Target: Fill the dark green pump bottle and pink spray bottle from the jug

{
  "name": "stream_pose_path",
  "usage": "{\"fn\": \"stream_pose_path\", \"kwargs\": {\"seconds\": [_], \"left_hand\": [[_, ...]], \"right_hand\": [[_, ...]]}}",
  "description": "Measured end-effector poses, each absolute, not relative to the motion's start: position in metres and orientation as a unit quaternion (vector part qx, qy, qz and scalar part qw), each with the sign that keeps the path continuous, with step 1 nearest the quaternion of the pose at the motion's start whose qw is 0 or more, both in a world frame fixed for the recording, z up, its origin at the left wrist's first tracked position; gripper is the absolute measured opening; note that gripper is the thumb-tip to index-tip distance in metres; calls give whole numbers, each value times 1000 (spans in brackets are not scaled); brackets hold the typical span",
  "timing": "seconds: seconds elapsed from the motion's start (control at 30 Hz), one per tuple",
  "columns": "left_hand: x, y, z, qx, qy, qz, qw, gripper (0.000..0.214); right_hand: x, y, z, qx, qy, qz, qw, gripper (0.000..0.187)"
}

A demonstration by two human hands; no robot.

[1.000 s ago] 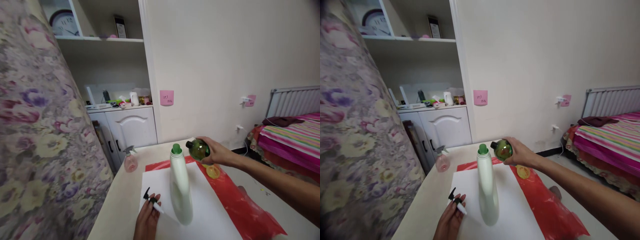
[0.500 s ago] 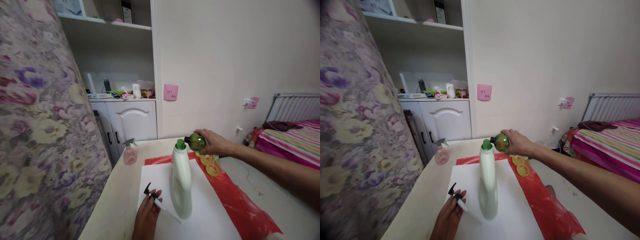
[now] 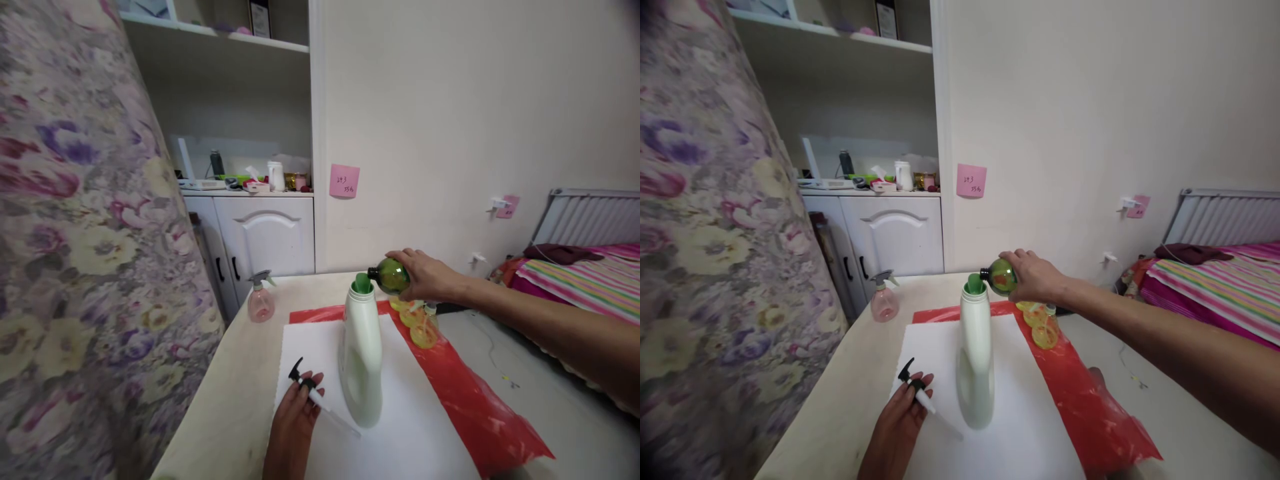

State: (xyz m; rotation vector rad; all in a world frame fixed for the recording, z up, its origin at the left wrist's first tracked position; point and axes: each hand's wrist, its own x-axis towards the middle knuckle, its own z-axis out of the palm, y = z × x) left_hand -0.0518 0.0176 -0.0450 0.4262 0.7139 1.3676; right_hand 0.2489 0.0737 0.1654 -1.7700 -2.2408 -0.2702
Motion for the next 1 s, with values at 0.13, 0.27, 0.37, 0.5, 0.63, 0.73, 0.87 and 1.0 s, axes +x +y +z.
{"fn": "stream_pose_path", "kwargs": {"seconds": [0.13, 0.27, 0.37, 0.5, 0.63, 0.73, 0.87, 1.0], "left_hand": [[-52, 19, -45, 189, 318, 611, 700, 28], [-55, 21, -49, 194, 316, 612, 699, 28], [-56, 21, -52, 199, 313, 604, 705, 30], [-56, 18, -50, 202, 308, 606, 705, 29], [-53, 15, -45, 201, 314, 616, 694, 28], [-52, 15, -44, 205, 308, 616, 695, 27], [-53, 18, -48, 205, 305, 613, 699, 28], [-54, 20, -52, 208, 304, 611, 701, 29]], "right_hand": [[247, 75, 167, -612, -774, -101, 130, 84], [245, 75, 169, -610, -776, -104, 123, 84], [243, 75, 170, -608, -778, -106, 118, 84], [243, 74, 172, -605, -780, -120, 102, 85], [242, 76, 173, -602, -782, -127, 98, 86], [242, 77, 175, -601, -783, -128, 98, 87], [240, 77, 177, -598, -784, -147, 82, 84], [239, 76, 179, -596, -781, -174, 67, 83]]}}
